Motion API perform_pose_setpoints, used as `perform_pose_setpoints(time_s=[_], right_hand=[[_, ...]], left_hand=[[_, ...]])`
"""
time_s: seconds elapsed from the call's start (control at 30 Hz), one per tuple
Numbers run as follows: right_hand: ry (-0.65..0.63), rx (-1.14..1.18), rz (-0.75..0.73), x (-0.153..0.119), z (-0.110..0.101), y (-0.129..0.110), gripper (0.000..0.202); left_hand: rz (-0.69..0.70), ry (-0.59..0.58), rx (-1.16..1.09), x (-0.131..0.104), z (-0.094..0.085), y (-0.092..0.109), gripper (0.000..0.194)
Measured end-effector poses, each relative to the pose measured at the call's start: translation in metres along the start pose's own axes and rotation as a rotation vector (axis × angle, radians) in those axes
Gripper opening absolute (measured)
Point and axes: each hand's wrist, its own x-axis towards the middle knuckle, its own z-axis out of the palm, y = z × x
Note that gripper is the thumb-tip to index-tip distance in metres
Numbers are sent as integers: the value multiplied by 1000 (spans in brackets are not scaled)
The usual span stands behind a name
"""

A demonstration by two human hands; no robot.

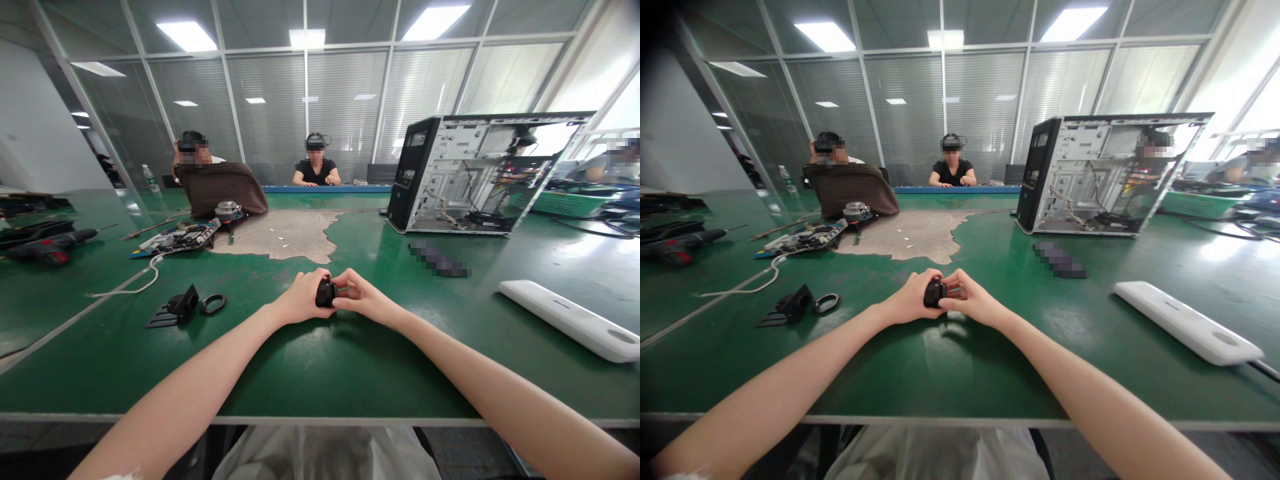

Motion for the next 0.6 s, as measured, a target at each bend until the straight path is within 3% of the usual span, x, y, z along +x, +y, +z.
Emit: perform_pose_setpoints(time_s=[0.13, 0.27, 0.47, 0.6], right_hand=[[73, -41, 4, 2, 3, 1, 19], [84, -92, -37, 2, 1, 0, 29], [268, -91, 43, -1, -13, -5, 33], [193, 26, 164, 2, -7, -5, 33]], left_hand=[[-8, 11, -3, 0, 0, 1, 53], [3, 4, -7, 0, -1, 1, 54], [-16, 0, -19, -1, -2, 1, 55], [-8, 1, -11, -1, -2, 1, 53]])
